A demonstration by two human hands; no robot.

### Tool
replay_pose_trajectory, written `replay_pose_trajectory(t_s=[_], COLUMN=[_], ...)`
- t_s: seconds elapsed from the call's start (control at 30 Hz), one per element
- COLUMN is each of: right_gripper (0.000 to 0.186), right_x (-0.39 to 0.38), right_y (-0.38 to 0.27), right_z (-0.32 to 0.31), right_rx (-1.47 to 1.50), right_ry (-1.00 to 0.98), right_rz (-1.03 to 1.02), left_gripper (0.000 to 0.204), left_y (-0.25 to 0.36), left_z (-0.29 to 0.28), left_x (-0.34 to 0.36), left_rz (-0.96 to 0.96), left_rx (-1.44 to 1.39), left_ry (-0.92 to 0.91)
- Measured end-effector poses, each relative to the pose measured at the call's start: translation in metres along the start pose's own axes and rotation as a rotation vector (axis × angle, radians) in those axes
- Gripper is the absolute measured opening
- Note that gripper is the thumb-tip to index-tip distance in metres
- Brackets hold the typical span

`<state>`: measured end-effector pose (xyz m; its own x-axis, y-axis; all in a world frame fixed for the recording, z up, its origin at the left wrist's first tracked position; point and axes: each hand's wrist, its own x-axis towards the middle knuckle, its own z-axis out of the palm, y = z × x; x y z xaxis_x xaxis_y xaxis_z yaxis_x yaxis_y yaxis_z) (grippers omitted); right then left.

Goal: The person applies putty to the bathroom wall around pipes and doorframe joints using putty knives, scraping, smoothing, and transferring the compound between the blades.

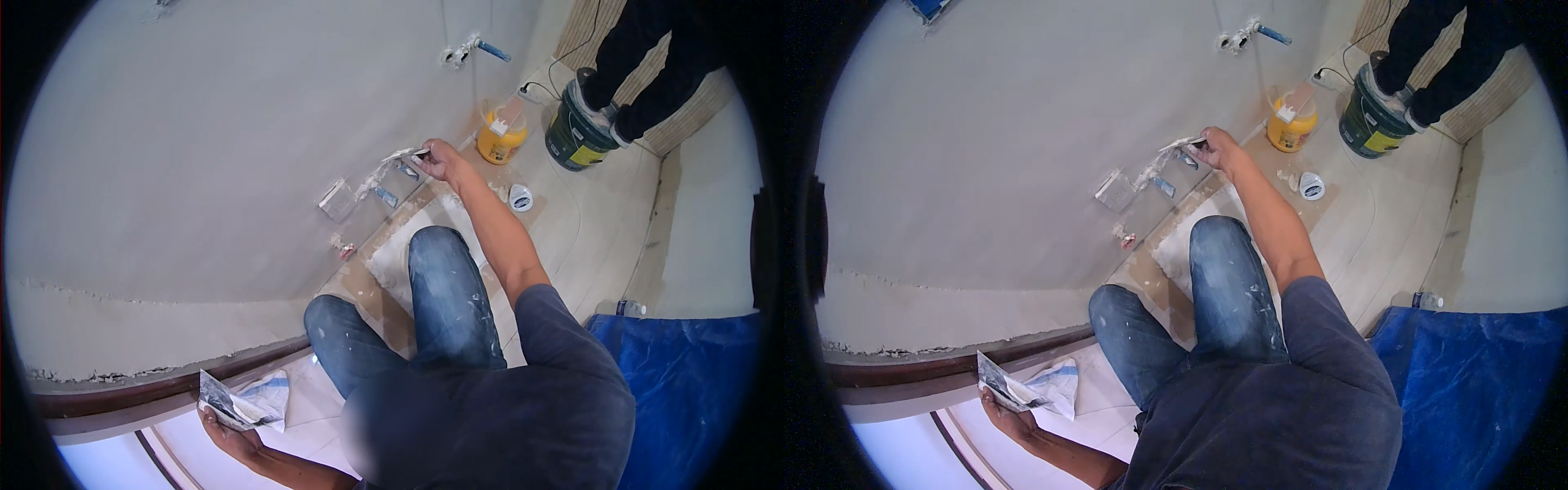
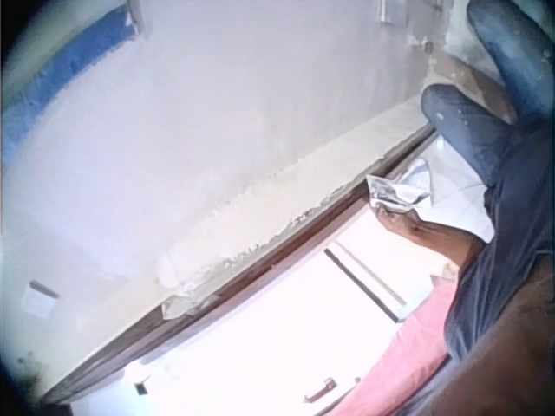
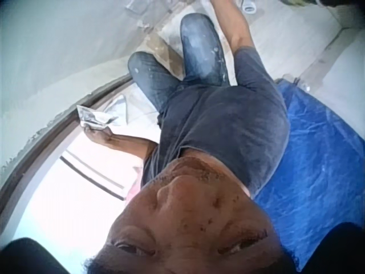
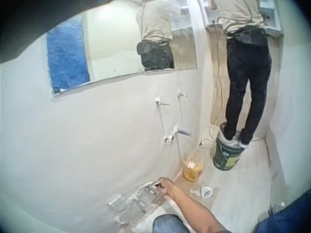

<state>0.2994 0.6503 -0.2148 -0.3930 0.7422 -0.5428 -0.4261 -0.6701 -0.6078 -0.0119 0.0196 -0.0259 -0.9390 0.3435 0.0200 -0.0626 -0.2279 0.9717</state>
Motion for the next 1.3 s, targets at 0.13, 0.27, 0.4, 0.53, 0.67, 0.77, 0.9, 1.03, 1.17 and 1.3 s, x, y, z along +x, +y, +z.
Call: replay_pose_trajectory(t_s=[0.13,0.27,0.4,0.53,0.67,0.77,0.9,1.03,1.17,1.3], right_gripper=[0.014,0.018,0.016,0.022,0.021,0.018,0.01,0.014,0.022,0.03], right_x=[-0.002,-0.007,0.0,0.056,0.099,0.061,0.009,-0.001,-0.002,0.023], right_y=[0.001,-0.009,-0.003,0.03,-0.122,-0.047,-0.078,-0.037,-0.006,0.004], right_z=[0.01,0.018,0.048,0.07,-0.098,0.04,-0.021,-0.049,-0.027,-0.042], right_rx=[-0.082,-0.032,-0.091,-0.074,-0.773,0.173,0.119,0.048,-0.133,-0.523], right_ry=[0.076,0.041,0.032,0.103,-0.09,-0.042,0.067,0.123,0.232,0.318], right_rz=[-0.024,-0.02,-0.036,0.072,-0.614,-0.055,-0.103,-0.121,-0.334,-0.448], left_gripper=[0.045,0.043,0.041,0.04,0.04,0.046,0.047,0.047,0.044,0.041], left_y=[0.002,-0.005,0.001,0.016,-0.033,0.015,0.001,-0.009,-0.001,-0.006], left_z=[0.005,-0.005,-0.007,-0.011,0.022,-0.006,0.002,0.01,0.001,0.004], left_x=[-0.003,0.003,-0.002,-0.01,0.016,-0.008,0.0,0.004,0.001,0.004], left_rz=[0.033,0.035,0.044,0.065,-0.052,0.052,0.031,0.013,0.03,0.021], left_rx=[0.037,-0.05,-0.004,0.095,-0.083,0.118,0.047,0.024,0.048,0.019], left_ry=[-0.018,-0.133,-0.001,0.046,-0.161,0.174,0.05,0.037,0.059,0.022])
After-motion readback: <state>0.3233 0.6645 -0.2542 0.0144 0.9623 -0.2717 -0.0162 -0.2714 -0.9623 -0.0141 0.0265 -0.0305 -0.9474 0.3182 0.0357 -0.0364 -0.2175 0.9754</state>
